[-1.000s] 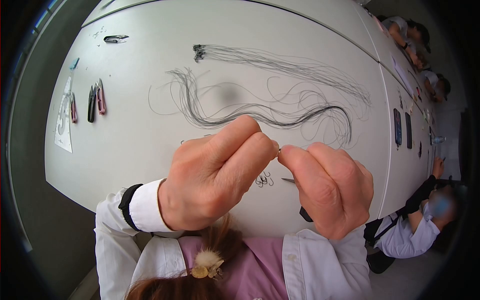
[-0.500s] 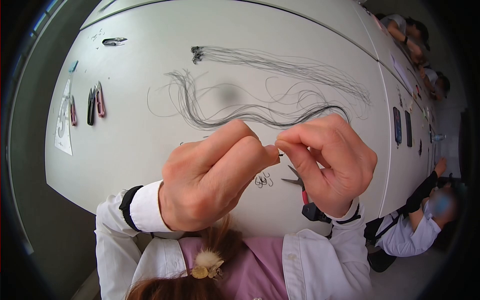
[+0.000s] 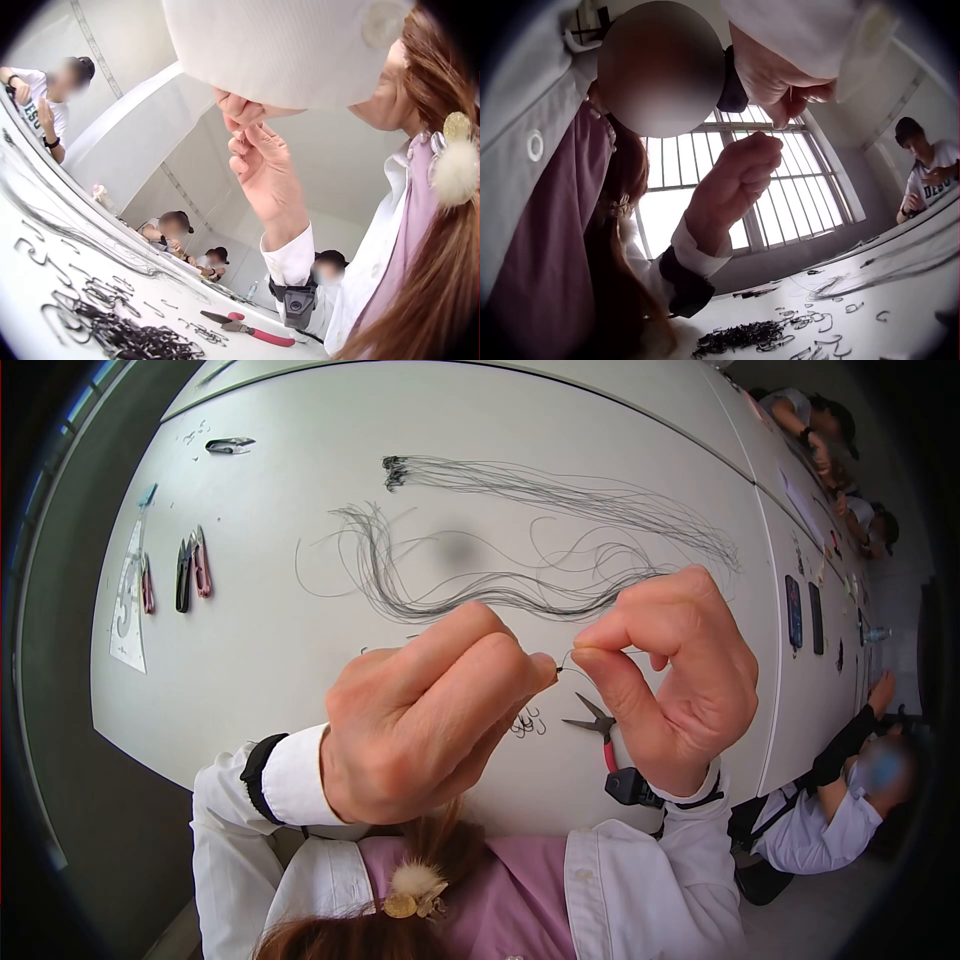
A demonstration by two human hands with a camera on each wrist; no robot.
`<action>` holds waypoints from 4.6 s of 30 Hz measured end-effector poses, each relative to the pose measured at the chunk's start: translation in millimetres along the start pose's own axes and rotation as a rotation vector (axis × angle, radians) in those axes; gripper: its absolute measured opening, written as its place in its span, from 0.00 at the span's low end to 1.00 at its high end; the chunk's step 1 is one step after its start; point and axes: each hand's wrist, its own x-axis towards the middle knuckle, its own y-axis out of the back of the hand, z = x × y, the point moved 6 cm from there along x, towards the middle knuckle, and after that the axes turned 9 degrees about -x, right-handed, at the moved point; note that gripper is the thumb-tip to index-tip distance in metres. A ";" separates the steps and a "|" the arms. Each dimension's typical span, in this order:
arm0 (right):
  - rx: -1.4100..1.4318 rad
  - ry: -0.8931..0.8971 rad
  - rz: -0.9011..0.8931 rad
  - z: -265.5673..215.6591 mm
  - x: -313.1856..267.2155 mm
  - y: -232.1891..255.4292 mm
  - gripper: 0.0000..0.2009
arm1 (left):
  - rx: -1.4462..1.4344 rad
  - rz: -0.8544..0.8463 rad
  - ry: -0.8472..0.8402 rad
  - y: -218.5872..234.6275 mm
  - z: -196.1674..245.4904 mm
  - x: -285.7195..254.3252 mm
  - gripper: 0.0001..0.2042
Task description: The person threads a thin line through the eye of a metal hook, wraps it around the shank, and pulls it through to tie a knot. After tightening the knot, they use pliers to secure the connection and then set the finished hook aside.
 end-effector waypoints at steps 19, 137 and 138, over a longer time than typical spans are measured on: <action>-0.216 0.190 0.021 -20.2 -1.6 1.0 0.10 | -0.042 -0.150 0.109 -4.6 -3.2 -1.8 0.05; -0.191 0.150 0.024 -13.6 -5.7 -1.7 0.10 | -0.455 -0.029 0.389 -9.7 -26.3 -7.0 0.05; -0.149 0.099 0.022 -11.1 -5.3 -2.2 0.09 | -0.455 -0.030 0.389 -10.0 -26.3 -7.2 0.05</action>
